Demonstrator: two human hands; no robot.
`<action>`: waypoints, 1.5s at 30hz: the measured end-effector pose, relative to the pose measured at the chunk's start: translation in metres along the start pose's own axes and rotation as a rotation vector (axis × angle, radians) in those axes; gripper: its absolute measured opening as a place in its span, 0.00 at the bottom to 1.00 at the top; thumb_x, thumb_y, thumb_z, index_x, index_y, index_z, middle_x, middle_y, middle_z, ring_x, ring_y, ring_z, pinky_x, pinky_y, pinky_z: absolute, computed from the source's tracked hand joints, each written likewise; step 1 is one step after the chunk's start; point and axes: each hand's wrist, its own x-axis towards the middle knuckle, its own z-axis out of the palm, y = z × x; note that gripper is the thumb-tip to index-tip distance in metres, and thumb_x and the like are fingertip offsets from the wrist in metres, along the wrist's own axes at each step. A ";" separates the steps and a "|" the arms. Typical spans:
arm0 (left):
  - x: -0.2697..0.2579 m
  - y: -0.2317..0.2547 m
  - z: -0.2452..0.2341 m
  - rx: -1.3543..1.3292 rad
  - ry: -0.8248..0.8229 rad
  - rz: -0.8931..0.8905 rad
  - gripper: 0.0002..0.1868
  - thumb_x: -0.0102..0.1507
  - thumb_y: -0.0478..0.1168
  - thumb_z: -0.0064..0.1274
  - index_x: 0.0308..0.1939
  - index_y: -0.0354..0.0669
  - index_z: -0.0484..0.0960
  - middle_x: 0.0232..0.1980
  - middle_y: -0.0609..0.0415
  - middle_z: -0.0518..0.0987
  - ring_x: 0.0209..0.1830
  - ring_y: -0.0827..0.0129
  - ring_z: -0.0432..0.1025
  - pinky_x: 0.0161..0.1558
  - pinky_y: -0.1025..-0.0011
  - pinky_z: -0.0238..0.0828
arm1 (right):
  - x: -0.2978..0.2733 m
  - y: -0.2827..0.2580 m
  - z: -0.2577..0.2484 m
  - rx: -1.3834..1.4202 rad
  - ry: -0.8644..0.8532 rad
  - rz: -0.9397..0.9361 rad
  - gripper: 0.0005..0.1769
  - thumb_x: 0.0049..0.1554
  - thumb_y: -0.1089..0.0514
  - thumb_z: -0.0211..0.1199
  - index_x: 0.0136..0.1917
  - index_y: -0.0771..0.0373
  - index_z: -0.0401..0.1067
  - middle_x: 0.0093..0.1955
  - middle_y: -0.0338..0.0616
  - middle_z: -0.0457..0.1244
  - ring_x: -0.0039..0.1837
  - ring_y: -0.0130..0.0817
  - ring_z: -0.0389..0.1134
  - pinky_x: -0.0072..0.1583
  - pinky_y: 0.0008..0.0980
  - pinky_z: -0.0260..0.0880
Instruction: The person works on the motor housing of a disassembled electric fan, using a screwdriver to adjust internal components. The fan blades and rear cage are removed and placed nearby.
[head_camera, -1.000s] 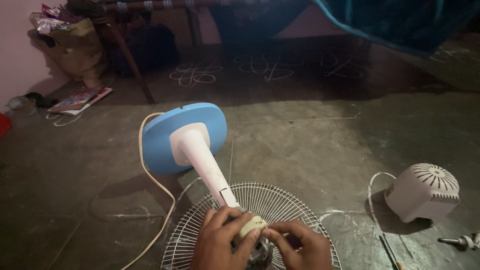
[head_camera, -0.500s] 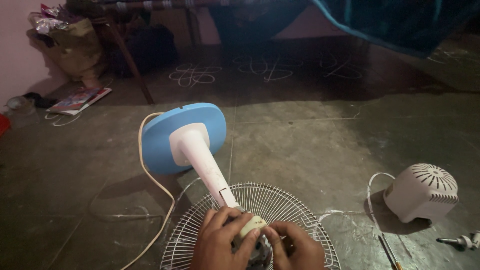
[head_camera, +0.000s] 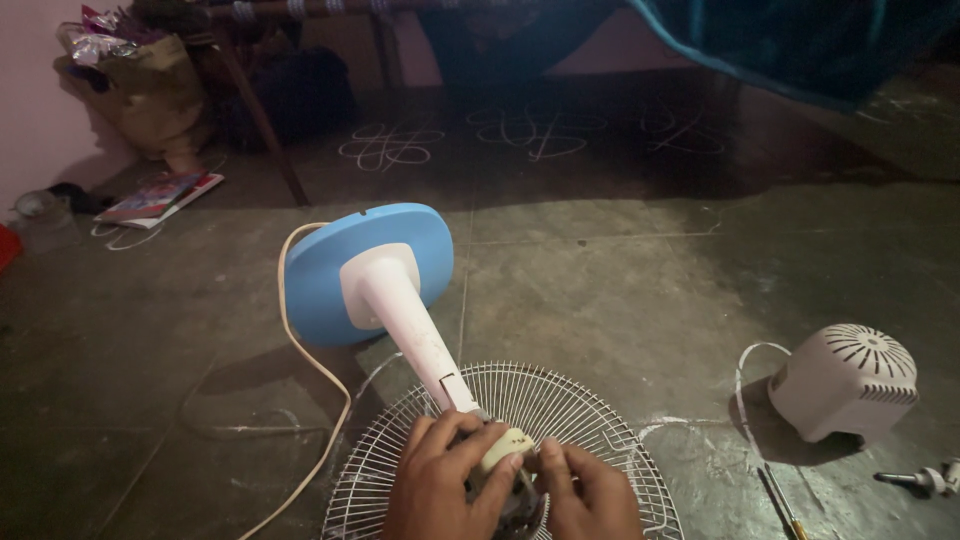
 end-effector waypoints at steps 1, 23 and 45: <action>0.000 0.001 0.000 -0.004 -0.004 -0.014 0.22 0.57 0.46 0.64 0.53 0.42 0.88 0.51 0.49 0.80 0.56 0.57 0.71 0.56 0.60 0.68 | 0.000 0.002 -0.001 0.014 -0.007 0.047 0.22 0.60 0.47 0.57 0.50 0.63 0.85 0.36 0.49 0.74 0.36 0.31 0.74 0.42 0.31 0.74; -0.011 0.038 -0.012 -0.089 0.127 -0.134 0.21 0.57 0.45 0.63 0.52 0.43 0.85 0.48 0.51 0.81 0.52 0.58 0.74 0.54 0.63 0.70 | 0.041 0.206 -0.261 -1.096 0.210 0.483 0.29 0.52 0.38 0.68 0.59 0.59 0.80 0.58 0.58 0.73 0.63 0.56 0.75 0.65 0.51 0.75; -0.023 0.037 0.008 0.023 0.250 0.151 0.13 0.63 0.38 0.56 0.51 0.51 0.89 0.49 0.51 0.79 0.56 0.55 0.66 0.61 0.59 0.62 | -0.118 -0.065 -0.109 0.387 -0.143 0.471 0.20 0.61 0.44 0.60 0.55 0.62 0.75 0.42 0.41 0.66 0.36 0.31 0.66 0.35 0.29 0.63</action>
